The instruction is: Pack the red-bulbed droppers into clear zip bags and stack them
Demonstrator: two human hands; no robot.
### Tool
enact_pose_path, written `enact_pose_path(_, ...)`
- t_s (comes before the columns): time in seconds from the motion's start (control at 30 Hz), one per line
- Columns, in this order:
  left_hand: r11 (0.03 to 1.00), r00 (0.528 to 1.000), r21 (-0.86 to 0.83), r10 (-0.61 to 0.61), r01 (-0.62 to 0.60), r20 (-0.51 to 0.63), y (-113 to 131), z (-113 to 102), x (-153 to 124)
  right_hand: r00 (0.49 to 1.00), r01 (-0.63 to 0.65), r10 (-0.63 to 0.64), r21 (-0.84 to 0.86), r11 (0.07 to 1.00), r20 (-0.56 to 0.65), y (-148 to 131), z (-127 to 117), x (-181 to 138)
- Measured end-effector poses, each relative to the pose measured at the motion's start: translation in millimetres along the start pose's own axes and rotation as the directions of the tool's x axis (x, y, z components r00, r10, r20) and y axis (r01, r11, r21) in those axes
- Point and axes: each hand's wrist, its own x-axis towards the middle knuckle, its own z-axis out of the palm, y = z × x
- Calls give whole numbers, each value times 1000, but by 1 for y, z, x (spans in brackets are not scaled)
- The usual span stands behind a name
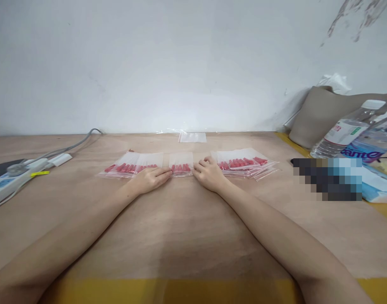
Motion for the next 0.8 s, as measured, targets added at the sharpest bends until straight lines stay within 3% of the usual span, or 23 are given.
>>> enact_pose_path(0.13,1000,1000,9,5,-5,4,0,5,2,1000,-7,7,-7,1000,15,1,-2,-1)
enact_pose_path(0.33,998,998,-5,-61,62,26,0,3,8,986,-121,113,60,991,119,-2,-11,-1)
enact_pose_path(0.47,996,996,-28,-79,80,41,1,1,10,979,-179,165,120,976,118,-1,-11,-3)
enact_pose_path(0.63,995,995,-47,-86,88,41,4,2,11,987,-156,150,173,972,51,-12,-5,7)
enact_pose_path(0.8,995,996,-56,-85,86,22,5,3,11,993,-105,90,205,973,81,-34,4,36)
